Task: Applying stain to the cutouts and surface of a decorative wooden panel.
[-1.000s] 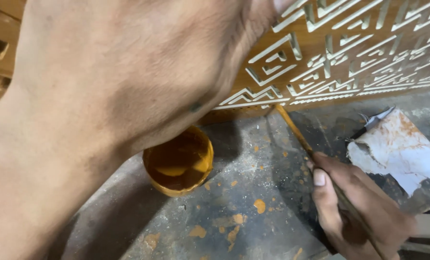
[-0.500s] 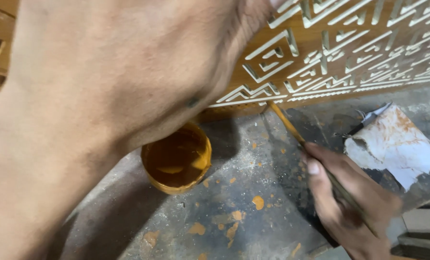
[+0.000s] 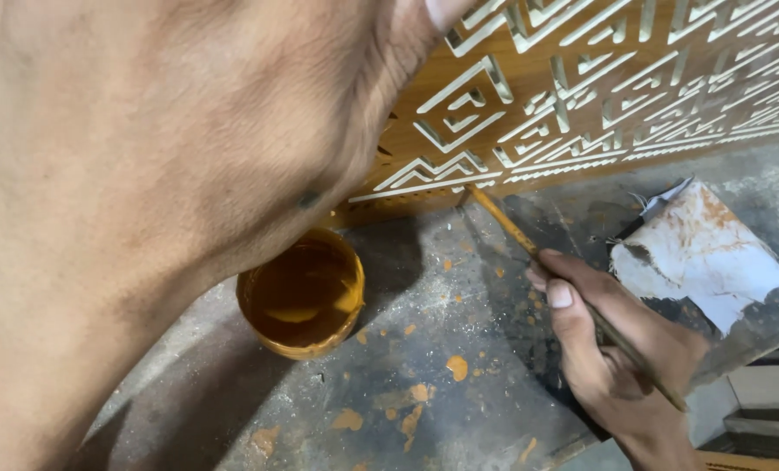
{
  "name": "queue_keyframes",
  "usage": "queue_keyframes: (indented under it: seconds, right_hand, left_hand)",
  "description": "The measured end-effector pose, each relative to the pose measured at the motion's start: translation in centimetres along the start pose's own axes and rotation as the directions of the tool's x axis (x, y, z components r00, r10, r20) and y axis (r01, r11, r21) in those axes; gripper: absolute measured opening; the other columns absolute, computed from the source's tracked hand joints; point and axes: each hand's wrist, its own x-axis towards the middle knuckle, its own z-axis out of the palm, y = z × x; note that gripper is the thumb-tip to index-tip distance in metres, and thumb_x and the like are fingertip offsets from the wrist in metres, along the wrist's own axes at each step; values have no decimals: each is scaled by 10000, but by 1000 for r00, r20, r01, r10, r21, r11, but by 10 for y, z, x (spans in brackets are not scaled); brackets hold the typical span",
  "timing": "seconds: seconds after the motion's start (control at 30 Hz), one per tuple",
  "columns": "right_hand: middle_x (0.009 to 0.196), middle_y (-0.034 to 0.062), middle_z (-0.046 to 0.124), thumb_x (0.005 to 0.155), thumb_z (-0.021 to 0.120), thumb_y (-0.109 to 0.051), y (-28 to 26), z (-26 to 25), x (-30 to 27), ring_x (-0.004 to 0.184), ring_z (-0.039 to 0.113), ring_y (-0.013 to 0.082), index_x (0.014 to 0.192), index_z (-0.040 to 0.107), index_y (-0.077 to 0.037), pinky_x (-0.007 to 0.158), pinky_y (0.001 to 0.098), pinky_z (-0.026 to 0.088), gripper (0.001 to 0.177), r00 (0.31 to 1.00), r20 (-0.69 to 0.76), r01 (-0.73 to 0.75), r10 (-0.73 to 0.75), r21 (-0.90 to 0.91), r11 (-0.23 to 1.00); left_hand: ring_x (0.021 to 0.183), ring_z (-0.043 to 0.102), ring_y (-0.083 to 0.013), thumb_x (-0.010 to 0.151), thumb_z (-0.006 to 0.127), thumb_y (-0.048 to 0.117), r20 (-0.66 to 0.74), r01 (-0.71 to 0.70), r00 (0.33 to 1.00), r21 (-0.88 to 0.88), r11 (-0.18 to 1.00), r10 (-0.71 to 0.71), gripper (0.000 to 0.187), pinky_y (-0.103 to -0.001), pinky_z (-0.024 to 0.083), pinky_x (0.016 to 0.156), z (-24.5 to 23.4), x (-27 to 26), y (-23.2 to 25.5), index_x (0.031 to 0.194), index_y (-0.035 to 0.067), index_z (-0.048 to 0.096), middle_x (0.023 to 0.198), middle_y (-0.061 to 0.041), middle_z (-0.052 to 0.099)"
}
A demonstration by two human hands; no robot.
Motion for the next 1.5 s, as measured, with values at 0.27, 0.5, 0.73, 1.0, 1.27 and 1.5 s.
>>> queue_keyframes:
  seconds: [0.27,0.5,0.73,1.0,1.27,1.5]
  right_hand:
    - [1132,208,767,1054,549,-142,11,-2,-8,1047,781,263,1306,643,98,950,348,613,360,995,100,-29,14,146,989]
    - [1161,210,775,1067,505,-169,9,-5,-5,1053,772,264,1361,600,99,983,374,598,409,971,180,-201,158,252,947]
    - [1162,190,779,1056,511,-132,10,-11,-10,1076,782,250,1324,626,92,983,358,602,368,976,176,-163,130,191,968]
    - [1155,174,792,1003,542,-128,10,-13,-11,1052,781,233,1335,632,78,953,340,588,401,959,210,-225,188,168,960]
    - [1156,172,783,1042,536,-127,13,-12,-9,1067,780,232,1344,624,72,993,331,594,372,976,150,-188,158,211,959]
    - [1155,155,788,1006,567,-82,6,-6,-6,1049,780,202,1357,618,51,965,317,602,379,970,191,-180,148,164,970]
  left_hand:
    - [870,580,-223,1148,532,268,11,3,1000,6,1000,-3,227,-368,454,760,-20,-19,-9,1175,58,615,1007,-80,585]
    - [866,579,-223,1146,535,267,9,-5,1000,-8,1000,5,226,-369,452,757,-28,-20,-18,1172,58,616,1004,-80,585]
    - [863,577,-223,1145,538,267,11,-11,1000,-14,1000,11,225,-371,451,755,-41,-29,-24,1168,58,617,1001,-80,584]
    - [858,576,-223,1144,541,267,9,-23,1000,-23,999,23,224,-372,450,752,-50,-32,-28,1165,58,618,998,-80,584]
    - [854,575,-222,1142,544,267,11,-20,1000,-34,999,20,223,-373,448,749,-41,-40,-28,1161,58,619,994,-80,584]
    - [850,574,-222,1141,547,267,18,-11,1000,-34,999,12,222,-374,447,746,-57,-43,-20,1158,58,619,991,-80,584]
